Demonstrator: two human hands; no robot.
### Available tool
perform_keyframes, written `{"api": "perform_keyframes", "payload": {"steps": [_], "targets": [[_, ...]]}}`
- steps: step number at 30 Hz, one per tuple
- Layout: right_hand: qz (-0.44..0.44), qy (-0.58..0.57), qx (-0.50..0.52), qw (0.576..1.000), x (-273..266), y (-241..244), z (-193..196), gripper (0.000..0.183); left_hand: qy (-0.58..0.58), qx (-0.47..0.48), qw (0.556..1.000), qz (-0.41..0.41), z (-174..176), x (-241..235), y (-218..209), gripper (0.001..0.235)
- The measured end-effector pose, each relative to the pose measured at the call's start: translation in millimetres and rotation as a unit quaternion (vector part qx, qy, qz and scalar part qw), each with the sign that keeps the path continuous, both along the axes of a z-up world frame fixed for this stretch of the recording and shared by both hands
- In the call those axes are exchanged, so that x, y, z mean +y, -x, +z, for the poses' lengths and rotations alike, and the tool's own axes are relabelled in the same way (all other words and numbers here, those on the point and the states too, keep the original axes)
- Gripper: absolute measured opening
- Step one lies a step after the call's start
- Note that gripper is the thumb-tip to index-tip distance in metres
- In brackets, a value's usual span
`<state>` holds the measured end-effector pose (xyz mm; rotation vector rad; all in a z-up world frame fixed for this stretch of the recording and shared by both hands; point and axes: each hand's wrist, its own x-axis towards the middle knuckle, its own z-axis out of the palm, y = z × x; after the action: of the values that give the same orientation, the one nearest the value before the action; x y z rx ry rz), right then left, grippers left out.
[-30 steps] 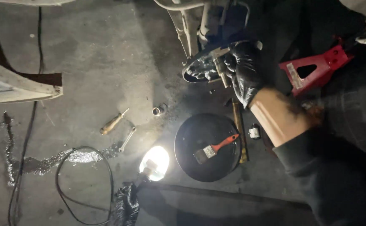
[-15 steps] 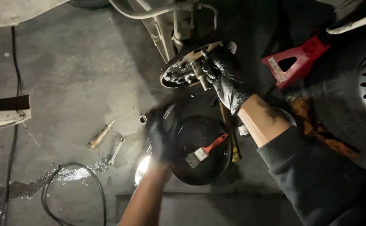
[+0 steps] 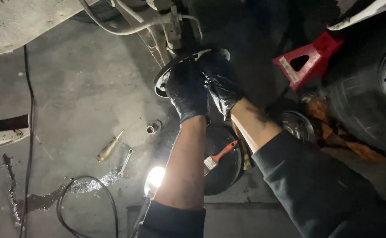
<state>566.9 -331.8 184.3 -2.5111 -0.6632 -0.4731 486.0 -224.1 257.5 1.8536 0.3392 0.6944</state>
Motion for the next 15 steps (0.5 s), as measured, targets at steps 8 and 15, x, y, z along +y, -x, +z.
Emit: {"api": "perform_keyframes", "payload": {"steps": [8,15], "targets": [[0.057,-0.473,0.246,0.844,7,34,-15,0.013,0.048,-0.058,0.996,-0.043,-29,1,5,0.014],[-0.043,-0.679,0.442,0.585,-31,97,-45,0.029,-0.11,-0.044,0.992,-0.05,-16,-15,64,0.015]]}}
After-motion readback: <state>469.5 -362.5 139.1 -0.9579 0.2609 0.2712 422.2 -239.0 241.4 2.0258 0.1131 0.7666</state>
